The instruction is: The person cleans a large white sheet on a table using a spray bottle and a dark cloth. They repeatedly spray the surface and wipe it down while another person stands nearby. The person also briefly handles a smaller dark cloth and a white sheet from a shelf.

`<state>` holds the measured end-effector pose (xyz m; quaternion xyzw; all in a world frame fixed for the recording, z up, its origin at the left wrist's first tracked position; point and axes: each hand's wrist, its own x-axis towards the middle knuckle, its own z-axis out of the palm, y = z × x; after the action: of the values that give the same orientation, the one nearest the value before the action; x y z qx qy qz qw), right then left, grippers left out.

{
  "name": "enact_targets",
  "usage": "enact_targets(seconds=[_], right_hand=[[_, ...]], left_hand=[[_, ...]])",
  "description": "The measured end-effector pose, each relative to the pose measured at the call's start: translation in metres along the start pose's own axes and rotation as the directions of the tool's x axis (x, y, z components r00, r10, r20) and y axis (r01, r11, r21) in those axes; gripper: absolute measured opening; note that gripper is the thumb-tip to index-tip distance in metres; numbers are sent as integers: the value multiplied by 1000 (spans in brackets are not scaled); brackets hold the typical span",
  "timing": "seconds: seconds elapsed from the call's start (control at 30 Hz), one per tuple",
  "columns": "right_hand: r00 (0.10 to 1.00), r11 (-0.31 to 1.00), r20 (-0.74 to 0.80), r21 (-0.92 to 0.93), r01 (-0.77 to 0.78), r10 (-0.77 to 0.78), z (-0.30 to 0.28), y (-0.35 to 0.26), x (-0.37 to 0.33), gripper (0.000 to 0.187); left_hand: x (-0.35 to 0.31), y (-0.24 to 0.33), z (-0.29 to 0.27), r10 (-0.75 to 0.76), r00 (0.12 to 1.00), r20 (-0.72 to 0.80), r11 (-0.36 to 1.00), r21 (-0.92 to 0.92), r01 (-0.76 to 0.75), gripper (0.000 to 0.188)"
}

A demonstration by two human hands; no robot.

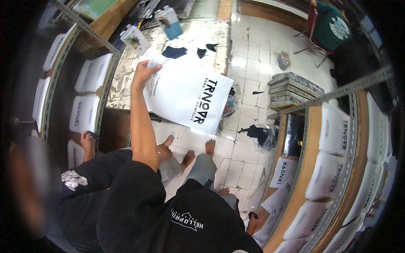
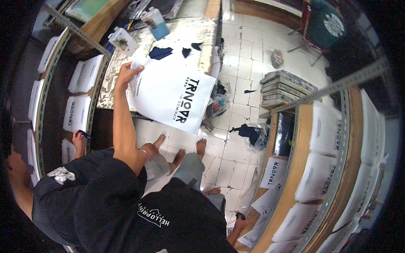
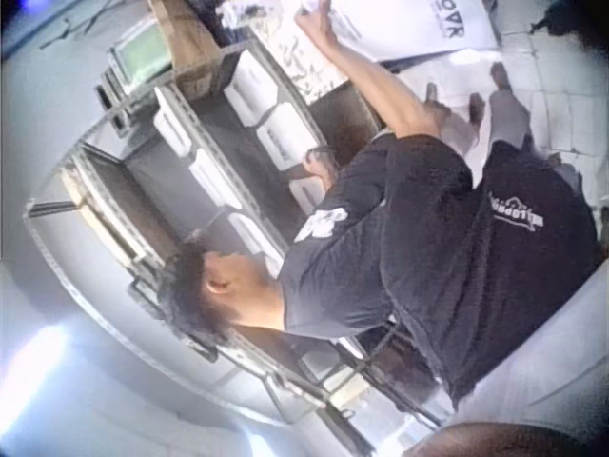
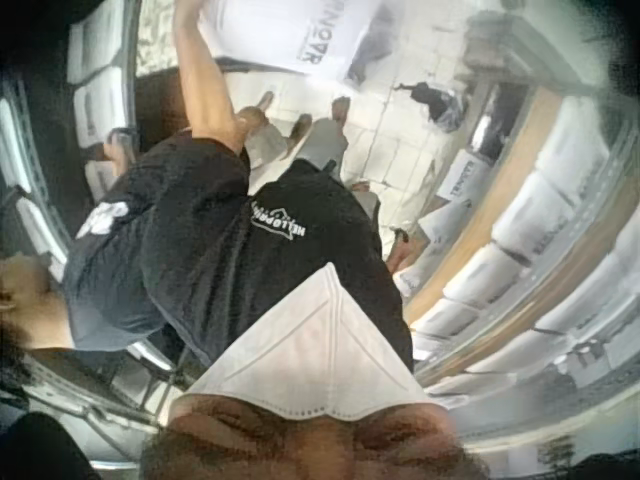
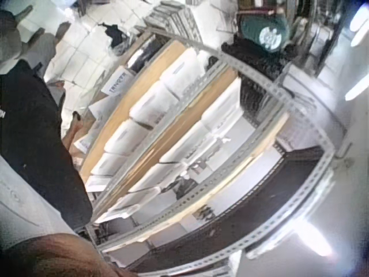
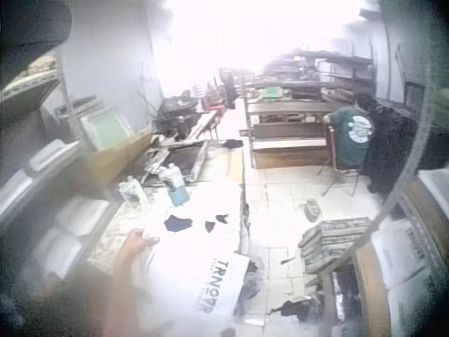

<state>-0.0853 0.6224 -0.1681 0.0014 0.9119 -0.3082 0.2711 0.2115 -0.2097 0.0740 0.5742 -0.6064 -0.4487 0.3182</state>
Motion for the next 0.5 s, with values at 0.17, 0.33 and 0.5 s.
enact_targets(seconds=[0.17,0.33,0.5], right_hand=[[1000,997,7,-79,13,-12,20,-85,24,21],[979,969,-5,-148,199,-202,41,-141,68,12],[899,856,79,-281,434,-430,58,-268,127,23]], left_hand=[[61,-102,-58,-60,984,-166,996,53,70,41],[62,-117,-56,203,849,-489,911,412,20,76],[15,-98,-25,335,635,-696,880,473,54,63]])
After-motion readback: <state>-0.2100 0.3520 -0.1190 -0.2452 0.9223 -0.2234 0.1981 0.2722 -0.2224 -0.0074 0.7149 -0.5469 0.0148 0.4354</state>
